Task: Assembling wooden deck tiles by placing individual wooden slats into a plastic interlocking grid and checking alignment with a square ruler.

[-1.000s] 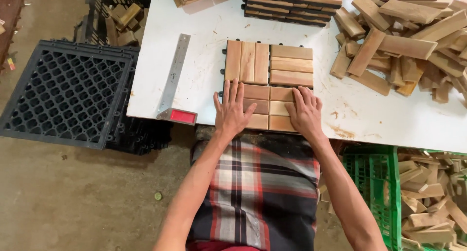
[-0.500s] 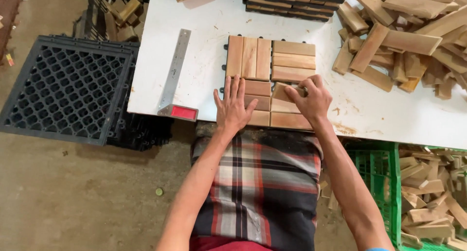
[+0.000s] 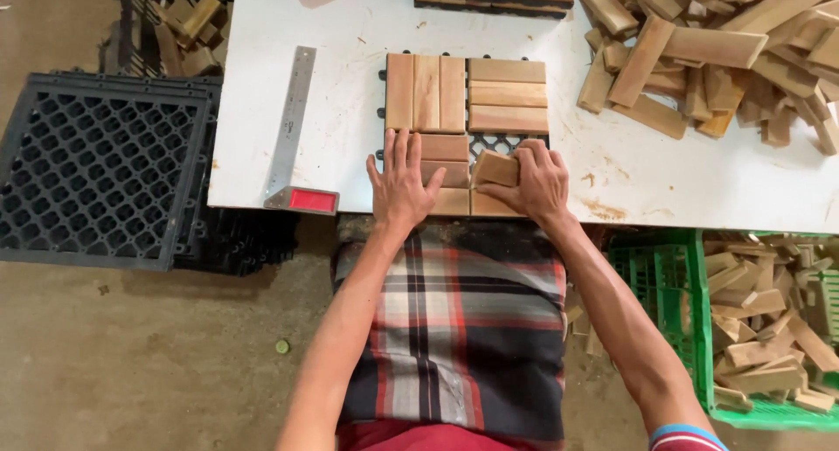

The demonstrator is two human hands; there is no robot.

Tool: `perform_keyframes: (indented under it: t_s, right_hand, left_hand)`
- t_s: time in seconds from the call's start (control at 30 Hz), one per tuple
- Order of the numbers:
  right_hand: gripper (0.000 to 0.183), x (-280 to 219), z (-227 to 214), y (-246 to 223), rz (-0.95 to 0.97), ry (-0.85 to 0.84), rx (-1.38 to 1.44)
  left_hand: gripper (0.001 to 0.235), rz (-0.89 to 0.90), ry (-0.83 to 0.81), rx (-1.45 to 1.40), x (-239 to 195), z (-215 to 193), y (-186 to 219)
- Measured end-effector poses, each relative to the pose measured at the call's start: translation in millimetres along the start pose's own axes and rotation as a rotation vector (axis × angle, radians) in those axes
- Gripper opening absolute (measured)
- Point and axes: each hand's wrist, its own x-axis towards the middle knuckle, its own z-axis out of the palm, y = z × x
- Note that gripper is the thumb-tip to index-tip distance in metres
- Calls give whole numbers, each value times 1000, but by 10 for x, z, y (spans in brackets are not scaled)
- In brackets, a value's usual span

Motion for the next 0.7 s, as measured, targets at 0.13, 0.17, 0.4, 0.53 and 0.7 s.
perform_keyframes:
  t_s: [0.13, 0.17, 0.4, 0.53, 0.7]
  right_hand:
    - [78, 45, -288, -62, 119, 52, -11]
    - [79, 83, -397, -88, 185, -130, 12]
    - [83, -256, -444, -13, -80, -446, -48]
    - [73, -338, -517, -100, -69, -334, -30]
    - [68, -333, -537, -236, 201, -73, 70]
  left_hand:
    - [73, 6, 7, -11, -4, 15, 3]
    - [73, 2, 14, -11, 0, 30, 3]
    - [72, -1, -4, -10, 9, 1, 18]
    - [72, 13, 27, 5, 20, 14, 15]
    - [72, 19, 25, 23, 4, 5, 43]
